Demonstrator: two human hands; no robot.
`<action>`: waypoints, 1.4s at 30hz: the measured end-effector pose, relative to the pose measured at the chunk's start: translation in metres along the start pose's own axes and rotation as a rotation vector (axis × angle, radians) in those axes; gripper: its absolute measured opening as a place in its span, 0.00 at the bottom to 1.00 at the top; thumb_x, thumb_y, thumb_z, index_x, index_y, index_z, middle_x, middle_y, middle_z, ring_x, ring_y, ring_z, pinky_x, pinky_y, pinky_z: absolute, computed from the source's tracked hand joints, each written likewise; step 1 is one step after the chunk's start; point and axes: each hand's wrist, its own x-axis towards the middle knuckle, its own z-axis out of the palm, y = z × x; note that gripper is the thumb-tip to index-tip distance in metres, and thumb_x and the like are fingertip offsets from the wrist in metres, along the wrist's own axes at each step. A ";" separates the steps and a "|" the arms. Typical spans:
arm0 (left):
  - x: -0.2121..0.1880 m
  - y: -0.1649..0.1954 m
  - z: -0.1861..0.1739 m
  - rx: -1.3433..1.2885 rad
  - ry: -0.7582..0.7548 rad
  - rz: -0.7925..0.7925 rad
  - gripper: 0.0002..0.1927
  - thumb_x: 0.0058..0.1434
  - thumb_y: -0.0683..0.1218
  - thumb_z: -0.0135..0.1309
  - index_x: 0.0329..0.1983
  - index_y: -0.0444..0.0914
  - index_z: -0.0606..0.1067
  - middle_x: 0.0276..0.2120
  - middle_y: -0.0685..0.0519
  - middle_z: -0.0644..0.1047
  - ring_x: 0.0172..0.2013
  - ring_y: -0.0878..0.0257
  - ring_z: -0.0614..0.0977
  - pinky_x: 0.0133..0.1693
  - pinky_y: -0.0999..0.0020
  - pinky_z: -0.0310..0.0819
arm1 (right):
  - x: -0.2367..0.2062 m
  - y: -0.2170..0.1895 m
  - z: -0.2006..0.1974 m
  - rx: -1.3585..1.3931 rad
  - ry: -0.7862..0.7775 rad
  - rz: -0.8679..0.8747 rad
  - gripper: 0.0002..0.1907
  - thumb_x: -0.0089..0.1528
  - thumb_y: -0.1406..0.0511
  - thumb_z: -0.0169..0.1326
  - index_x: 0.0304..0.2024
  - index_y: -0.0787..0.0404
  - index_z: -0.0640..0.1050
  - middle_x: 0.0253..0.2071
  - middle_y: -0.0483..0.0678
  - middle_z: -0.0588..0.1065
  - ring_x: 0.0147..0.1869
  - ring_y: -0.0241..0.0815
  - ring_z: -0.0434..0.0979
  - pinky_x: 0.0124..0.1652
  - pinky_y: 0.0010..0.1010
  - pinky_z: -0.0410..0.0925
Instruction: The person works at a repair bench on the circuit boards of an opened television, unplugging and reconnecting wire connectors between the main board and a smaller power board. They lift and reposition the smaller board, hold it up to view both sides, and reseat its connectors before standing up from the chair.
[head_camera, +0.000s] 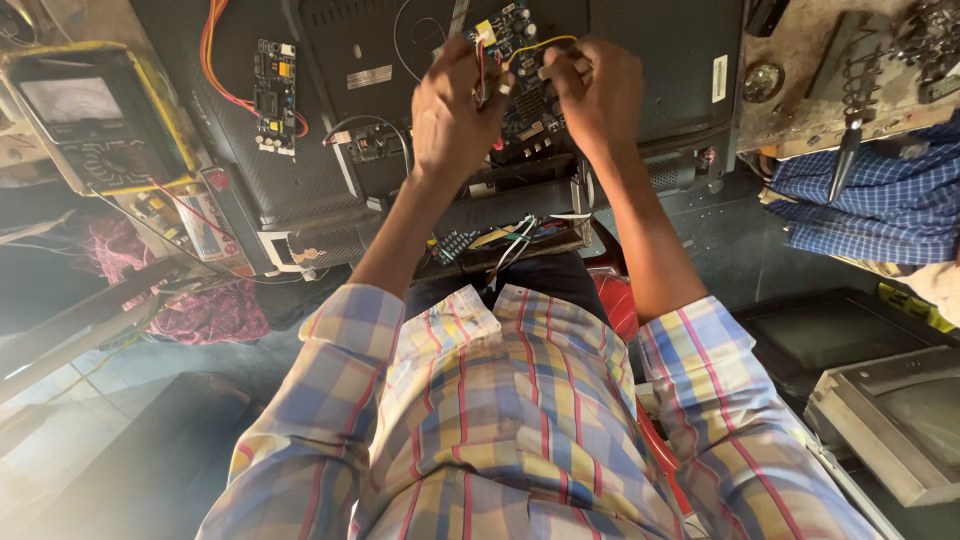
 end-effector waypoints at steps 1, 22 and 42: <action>0.005 -0.004 0.001 0.024 0.040 0.036 0.10 0.55 0.37 0.64 0.37 0.36 0.75 0.40 0.46 0.76 0.38 0.47 0.81 0.39 0.57 0.77 | -0.001 -0.003 0.002 0.056 0.001 -0.047 0.09 0.68 0.67 0.64 0.37 0.67 0.80 0.29 0.48 0.79 0.30 0.35 0.78 0.31 0.29 0.71; 0.067 -0.021 -0.065 -0.313 -0.907 0.025 0.40 0.47 0.43 0.77 0.64 0.38 0.72 0.55 0.48 0.73 0.55 0.56 0.75 0.56 0.59 0.70 | -0.002 -0.035 -0.021 -0.046 -0.205 -0.167 0.28 0.63 0.74 0.62 0.66 0.63 0.73 0.52 0.54 0.71 0.53 0.47 0.76 0.46 0.36 0.73; 0.056 -0.040 -0.008 -0.469 -0.138 -0.228 0.13 0.64 0.46 0.71 0.33 0.33 0.80 0.24 0.57 0.79 0.25 0.71 0.76 0.27 0.74 0.70 | -0.026 -0.091 -0.029 -0.007 -0.185 -0.157 0.31 0.64 0.71 0.67 0.68 0.63 0.71 0.59 0.56 0.69 0.59 0.55 0.77 0.55 0.40 0.73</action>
